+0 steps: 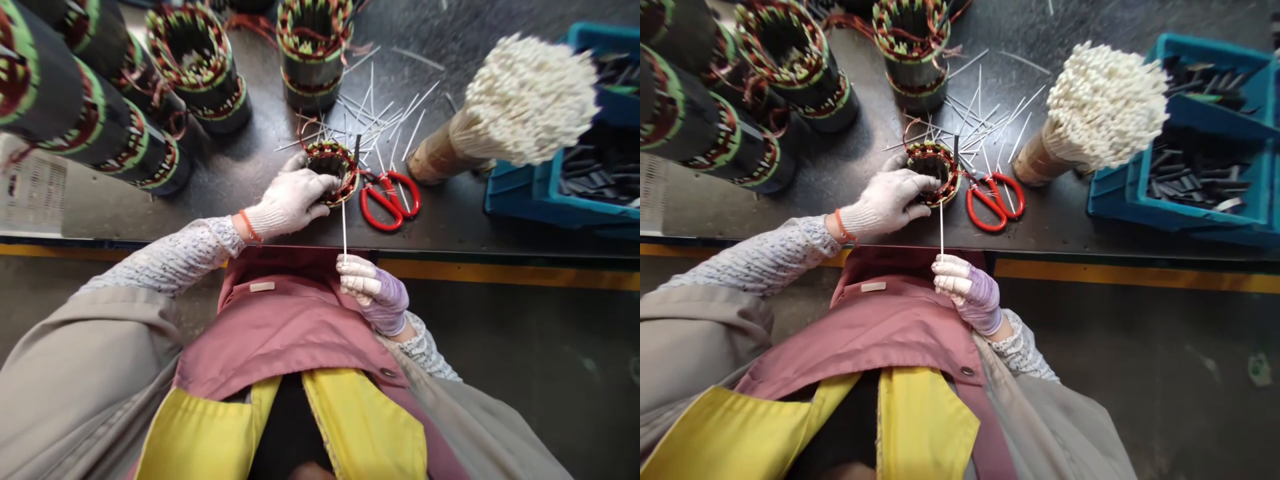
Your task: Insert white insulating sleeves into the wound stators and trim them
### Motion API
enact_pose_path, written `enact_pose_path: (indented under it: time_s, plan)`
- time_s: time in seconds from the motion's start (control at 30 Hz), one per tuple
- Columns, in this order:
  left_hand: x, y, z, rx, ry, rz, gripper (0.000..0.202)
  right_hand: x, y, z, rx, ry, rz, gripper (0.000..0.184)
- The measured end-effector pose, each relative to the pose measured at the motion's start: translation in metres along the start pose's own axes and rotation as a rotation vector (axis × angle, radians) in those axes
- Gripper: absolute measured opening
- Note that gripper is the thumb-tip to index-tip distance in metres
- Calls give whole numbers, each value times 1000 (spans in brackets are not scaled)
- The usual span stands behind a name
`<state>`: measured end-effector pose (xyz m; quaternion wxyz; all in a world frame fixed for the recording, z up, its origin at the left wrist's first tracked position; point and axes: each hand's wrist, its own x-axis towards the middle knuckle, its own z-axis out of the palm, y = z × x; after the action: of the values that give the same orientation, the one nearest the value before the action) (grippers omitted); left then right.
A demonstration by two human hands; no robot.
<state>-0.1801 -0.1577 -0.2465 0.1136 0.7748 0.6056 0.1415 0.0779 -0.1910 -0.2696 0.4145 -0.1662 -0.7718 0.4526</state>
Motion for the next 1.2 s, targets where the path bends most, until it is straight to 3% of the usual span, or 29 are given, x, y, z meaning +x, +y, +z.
enact_pose_path:
  time_s: [0.2,0.4,0.67,0.8,0.93,1.07,1.2]
  plan:
    - [1,1,-1,-35,-11,-25,42,-10,7,7,56,76,156,33]
    - [2,2,-3,-10,-35,-42,45,-7,3,3,64,64,147,38]
    - [1,-1,-2,-17,-11,-30,46,-6,6,5,22,112,225,22]
    - [-5,0,6,-119,93,-41,49,21,34,20,-31,177,172,13]
    - [-12,6,20,-255,265,-133,53,53,56,37,61,366,248,18]
    - [-13,6,33,-207,371,-71,25,61,43,33,19,354,286,9]
    - [-12,2,35,-168,362,13,24,65,26,24,-93,275,259,9]
